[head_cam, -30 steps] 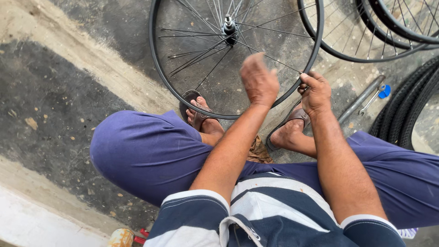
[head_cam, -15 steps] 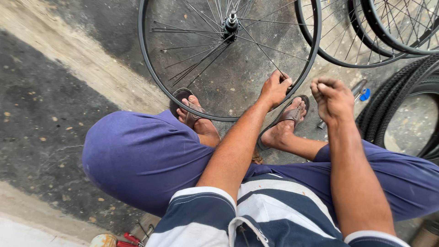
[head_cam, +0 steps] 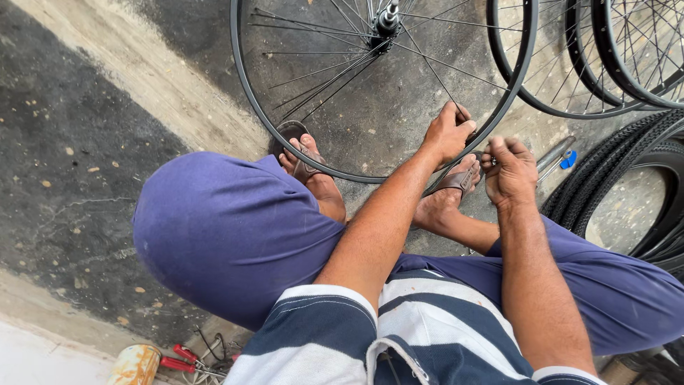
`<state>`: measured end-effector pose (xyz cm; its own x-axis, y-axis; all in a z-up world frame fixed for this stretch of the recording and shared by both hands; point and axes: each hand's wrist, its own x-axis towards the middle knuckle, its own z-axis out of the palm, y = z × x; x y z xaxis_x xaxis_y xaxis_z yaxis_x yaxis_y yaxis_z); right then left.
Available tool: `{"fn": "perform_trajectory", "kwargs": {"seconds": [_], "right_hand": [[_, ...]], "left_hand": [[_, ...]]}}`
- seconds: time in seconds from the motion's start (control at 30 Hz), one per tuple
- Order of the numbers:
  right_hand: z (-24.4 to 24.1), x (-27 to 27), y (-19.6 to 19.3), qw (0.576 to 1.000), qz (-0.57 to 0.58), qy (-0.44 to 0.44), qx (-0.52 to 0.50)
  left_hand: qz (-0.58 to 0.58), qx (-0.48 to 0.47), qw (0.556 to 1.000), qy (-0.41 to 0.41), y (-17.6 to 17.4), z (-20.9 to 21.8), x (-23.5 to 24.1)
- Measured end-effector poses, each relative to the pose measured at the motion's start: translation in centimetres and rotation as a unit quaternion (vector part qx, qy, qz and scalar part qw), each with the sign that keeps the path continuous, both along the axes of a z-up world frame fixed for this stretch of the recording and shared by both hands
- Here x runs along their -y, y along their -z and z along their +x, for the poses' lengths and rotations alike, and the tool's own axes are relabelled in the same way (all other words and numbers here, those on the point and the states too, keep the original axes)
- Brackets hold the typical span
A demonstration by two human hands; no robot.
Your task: The person sits on the floor and installs a metal rim onto a bicycle wheel hub with spokes. They then proceed to thread and tighten the spoke nipples onto the rim, securing the wheel structure.
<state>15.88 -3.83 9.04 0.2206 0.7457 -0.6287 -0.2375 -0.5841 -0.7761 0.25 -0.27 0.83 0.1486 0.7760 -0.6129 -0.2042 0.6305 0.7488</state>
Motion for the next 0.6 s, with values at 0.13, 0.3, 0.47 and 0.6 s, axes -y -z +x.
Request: {"fn": "perform_trajectory", "kwargs": {"seconds": [0.13,0.3,0.47,0.6], "right_hand": [[-0.8,0.4,0.1,0.998,0.001,-0.024,0.06],[-1.7,0.3,0.1,0.997,0.045,-0.021,0.059],[-1.4,0.2,0.8,0.997,0.053,-0.03,0.039],[-0.7,0.5,3.0,0.993,0.084,-0.049,0.071]], "left_hand": [[0.002,-0.009,1.0,0.0,0.7,0.4,0.1],[-0.005,-0.004,1.0,0.001,0.9,0.4,0.1],[0.007,-0.003,1.0,-0.009,0.8,0.5,0.2],[0.018,-0.006,1.0,-0.014,0.8,0.4,0.3]]}}
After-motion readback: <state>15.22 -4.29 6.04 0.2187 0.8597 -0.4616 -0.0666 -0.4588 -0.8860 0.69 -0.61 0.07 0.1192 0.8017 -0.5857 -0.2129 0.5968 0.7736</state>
